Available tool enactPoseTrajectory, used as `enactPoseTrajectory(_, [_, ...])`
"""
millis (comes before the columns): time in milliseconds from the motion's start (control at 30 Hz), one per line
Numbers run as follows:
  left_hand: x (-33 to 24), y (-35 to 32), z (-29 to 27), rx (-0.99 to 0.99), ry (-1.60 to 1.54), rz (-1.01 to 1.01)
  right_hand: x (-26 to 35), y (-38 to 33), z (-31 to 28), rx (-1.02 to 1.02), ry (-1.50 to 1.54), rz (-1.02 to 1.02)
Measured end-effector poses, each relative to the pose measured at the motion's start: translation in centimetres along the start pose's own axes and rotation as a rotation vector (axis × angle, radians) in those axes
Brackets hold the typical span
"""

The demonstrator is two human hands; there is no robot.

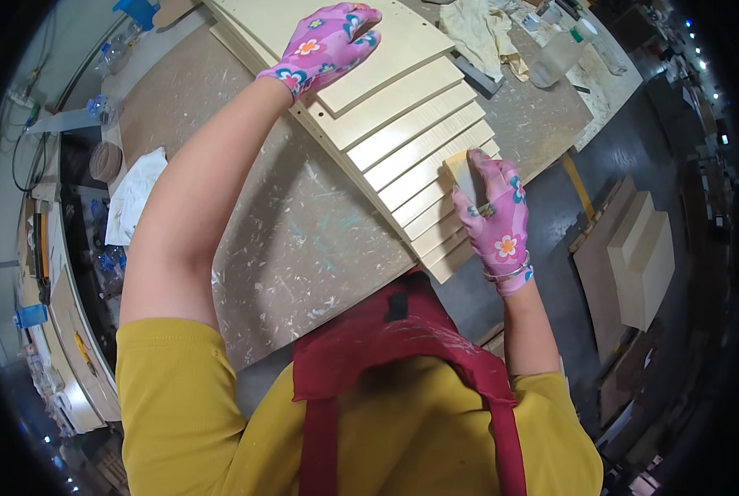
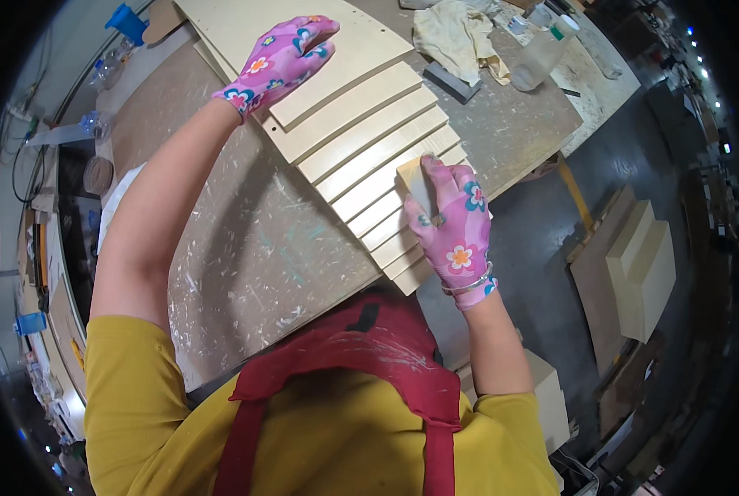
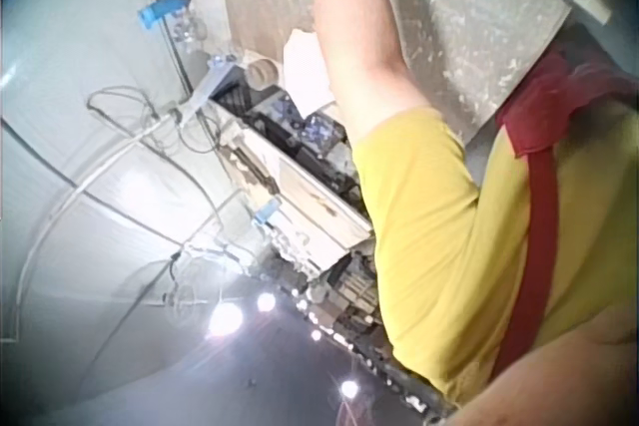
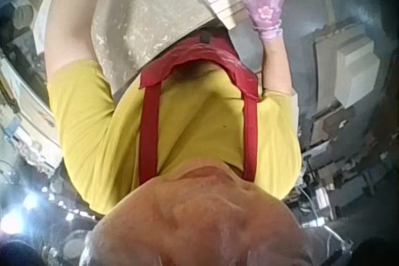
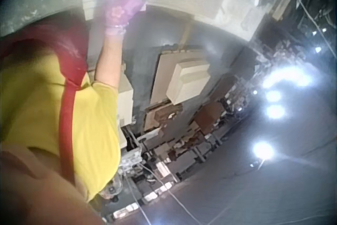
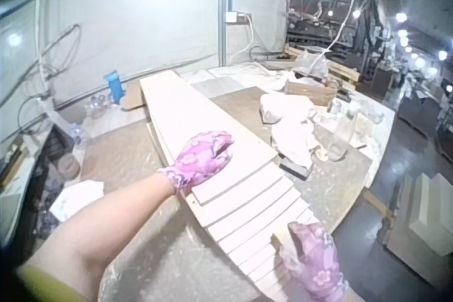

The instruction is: The person stacks several light-colored wooden boards on a workbench. They then use a sanding block to smooth the edges of the stacked boards and wipe the surfaces with a cloth. The person repeats the sanding and wiping process on the stack of boards.

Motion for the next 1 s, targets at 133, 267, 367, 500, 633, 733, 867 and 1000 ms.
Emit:
enactPoseTrajectory(133, [0.3, -0.1, 0.0, -0.017, -0.001, 0.015, 1.4, 0.7, 0.4, 0.048, -0.006, 0.011])
enactPoseTrajectory(267, [0.1, 0.0, 0.1, -0.037, -0.05, -0.008, 2.5, 1.5, 1.6, 0.114, -0.082, -0.039])
enactPoseTrajectory(367, [-0.1, 0.0, -0.1, -0.032, -0.058, -0.032, 2.1, 1.8, 1.5, 0.109, -0.171, -0.087])
enactPoseTrajectory(500, [0.1, -0.1, -0.3, -0.036, -0.016, -0.018, 2.1, 2.3, 0.7, 0.087, -0.177, -0.156])
enactPoseTrajectory(633, [0.3, -0.1, -0.3, 0.007, -0.026, -0.051, 2.3, 2.4, 1.1, 0.101, -0.227, -0.195])
enactPoseTrajectory(733, [0.1, 0.0, -0.3, 0.005, -0.022, -0.05, 0.0, 2.9, -0.1, 0.046, -0.23, -0.132])
enactPoseTrajectory(867, [0.4, -0.2, 0.0, -0.002, -0.029, -0.039, -1.1, 3.6, 0.0, -0.069, -0.05, -0.105])
enactPoseTrajectory(1000, [-0.1, 0.0, -0.5, 0.009, -0.017, -0.051, 3.4, 1.4, 2.8, 0.104, -0.079, -0.238])
Point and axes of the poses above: each hand's wrist, its own y-axis towards the middle knuckle, its own z-axis out of the palm, x = y × z, the point moved 5 cm from there along y, towards the middle knuckle, and after that the axes turned 4 degrees about -y, right-handed, at the moved point
